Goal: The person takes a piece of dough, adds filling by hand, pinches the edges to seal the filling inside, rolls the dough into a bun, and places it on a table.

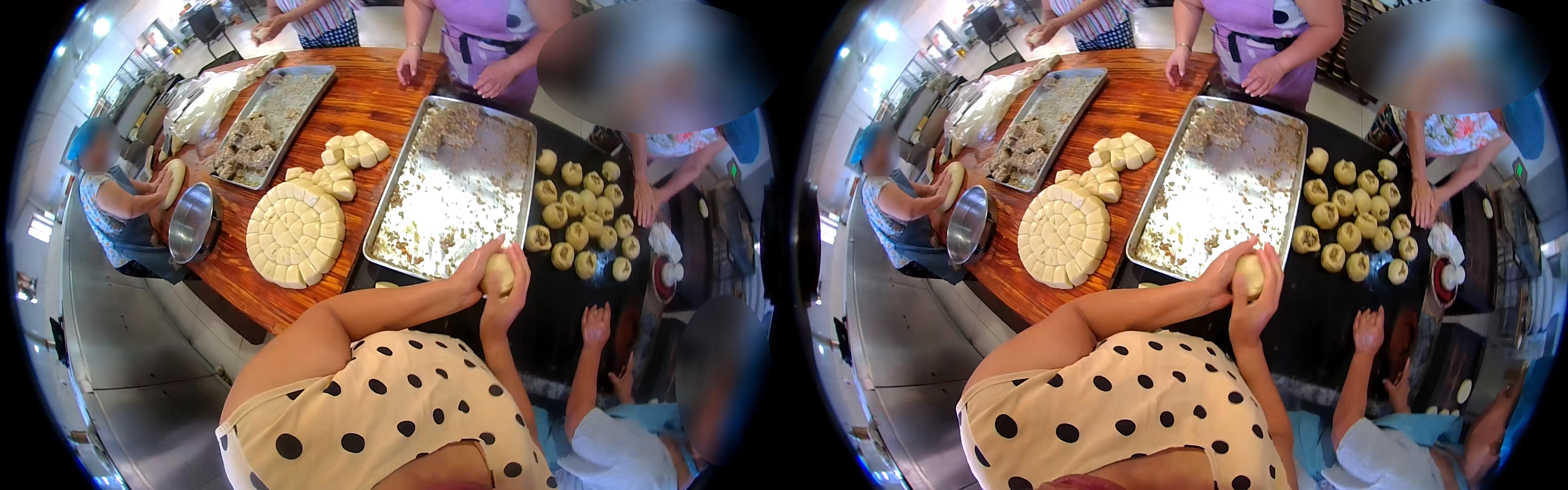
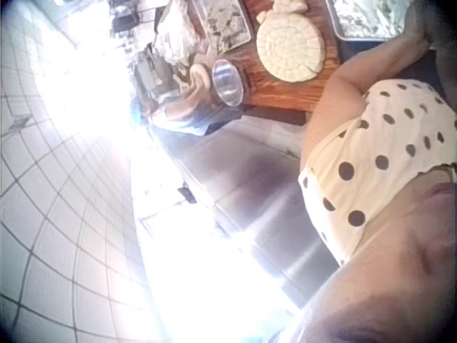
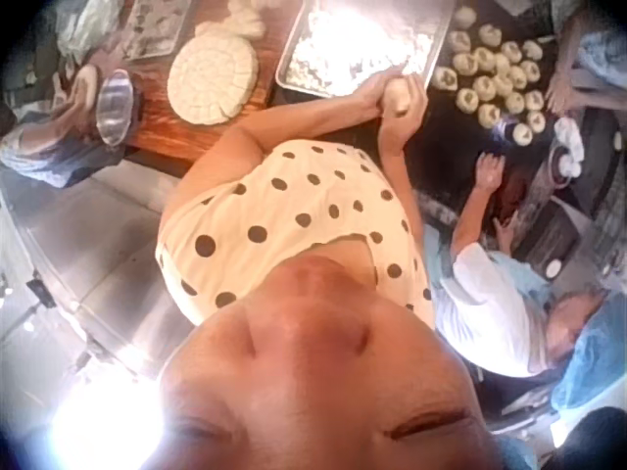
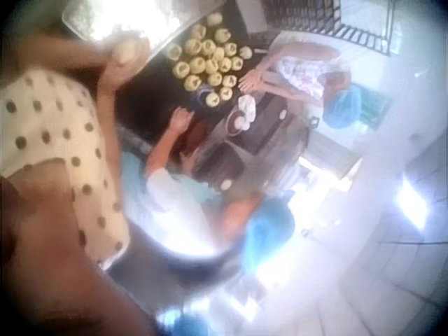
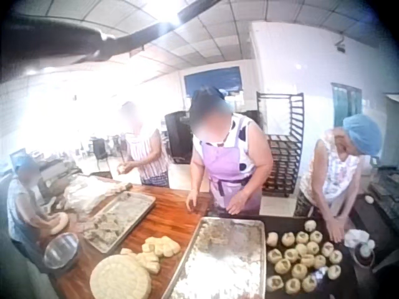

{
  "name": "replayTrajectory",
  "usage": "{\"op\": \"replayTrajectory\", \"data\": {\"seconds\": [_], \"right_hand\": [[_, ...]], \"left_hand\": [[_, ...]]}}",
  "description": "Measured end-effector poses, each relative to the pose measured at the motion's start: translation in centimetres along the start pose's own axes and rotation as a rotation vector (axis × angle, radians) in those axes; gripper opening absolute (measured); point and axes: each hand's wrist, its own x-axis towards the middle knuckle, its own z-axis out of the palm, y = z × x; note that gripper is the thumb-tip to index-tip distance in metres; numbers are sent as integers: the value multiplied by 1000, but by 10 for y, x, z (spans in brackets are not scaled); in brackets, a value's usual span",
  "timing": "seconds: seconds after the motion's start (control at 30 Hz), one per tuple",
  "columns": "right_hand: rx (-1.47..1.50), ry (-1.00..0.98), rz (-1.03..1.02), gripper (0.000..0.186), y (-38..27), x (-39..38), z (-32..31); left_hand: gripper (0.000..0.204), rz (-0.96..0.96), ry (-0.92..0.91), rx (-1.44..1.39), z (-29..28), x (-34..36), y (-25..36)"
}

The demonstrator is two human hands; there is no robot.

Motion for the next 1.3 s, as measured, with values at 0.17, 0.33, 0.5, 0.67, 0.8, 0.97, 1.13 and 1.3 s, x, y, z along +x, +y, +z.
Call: {"op": "replayTrajectory", "data": {"seconds": [0.17, 0.33, 0.5, 0.67, 0.8, 0.97, 1.13, 1.3], "right_hand": [[-135, -32, -175, 26, 8, -5, -10], [-84, 71, -212, 26, 4, -20, 6], [-61, 63, -204, 27, 5, -32, 2], [81, 51, -154, 26, 21, -29, -1], [-9, -54, -382, 8, 22, -65, 22], [6, 7, -287, 6, 27, -82, 18], [396, 347, 398, 13, 33, -50, -24], [119, 916, 214, 27, 62, 47, -128]], "left_hand": [[20, -48, 94, 9, -1, -15, -15], [19, -12, 198, 70, -15, -17, -25], [22, -24, 195, 78, -22, -16, -33], [28, -48, 56, -222, -8, -48, -11], [30, -18, -259, -464, -165, -21, -64], [37, -71, 301, 7, -87, -54, -51], [61, -50, -24, 329, -63, -68, -17], [43, 120, 199, 757, -165, -96, 28]]}}
